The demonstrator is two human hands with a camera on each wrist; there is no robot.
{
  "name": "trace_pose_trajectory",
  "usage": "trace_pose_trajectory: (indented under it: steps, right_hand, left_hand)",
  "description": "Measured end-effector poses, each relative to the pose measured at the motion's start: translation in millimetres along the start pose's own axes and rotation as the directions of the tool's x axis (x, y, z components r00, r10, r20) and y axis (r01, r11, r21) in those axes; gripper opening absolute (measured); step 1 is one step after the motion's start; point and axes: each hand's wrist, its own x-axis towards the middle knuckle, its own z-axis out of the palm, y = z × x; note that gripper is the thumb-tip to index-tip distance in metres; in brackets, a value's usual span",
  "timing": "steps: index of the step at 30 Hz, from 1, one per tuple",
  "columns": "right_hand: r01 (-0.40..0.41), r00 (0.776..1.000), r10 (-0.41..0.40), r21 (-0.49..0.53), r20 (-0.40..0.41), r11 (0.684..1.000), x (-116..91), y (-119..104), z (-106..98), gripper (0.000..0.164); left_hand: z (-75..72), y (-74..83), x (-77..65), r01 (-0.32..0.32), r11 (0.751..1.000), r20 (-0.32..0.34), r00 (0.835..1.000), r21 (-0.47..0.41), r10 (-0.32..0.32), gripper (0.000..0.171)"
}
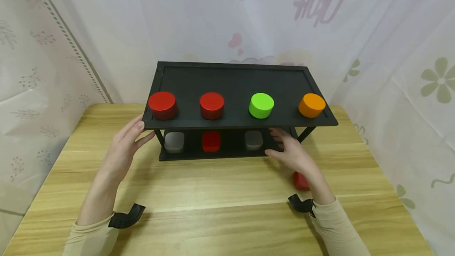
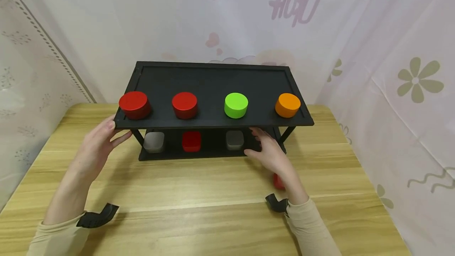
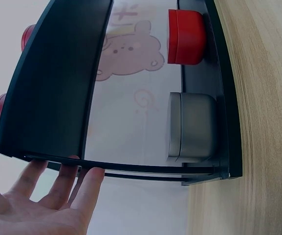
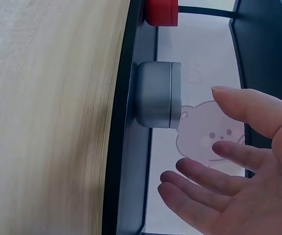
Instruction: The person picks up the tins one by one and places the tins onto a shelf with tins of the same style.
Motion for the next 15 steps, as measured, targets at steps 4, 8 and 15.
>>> trace_pose_trajectory:
  steps: [4,8,15]
  right_hand:
    - [0.015,1.0,-0.015,-0.005,-0.008,1.0,-4,2,-2,0.076]
    - [0.02,1.0,-0.021,-0.016,-0.019,1.0,-10,5,-5,0.076]
    - [0.041,0.998,-0.043,-0.041,-0.047,0.998,-24,12,-9,0.074]
  left_hand:
    - [-0.2,0.1,0.4,0.0,1.0,-0.001,1.0,-0.007,0.0,0.041]
    - [0.5,1.0,0.9,0.005,1.0,-0.007,1.0,0.001,-0.005,0.041]
    - [1.3,1.3,-0.2,0.005,1.0,-0.006,1.0,-0.008,-0.005,0.041]
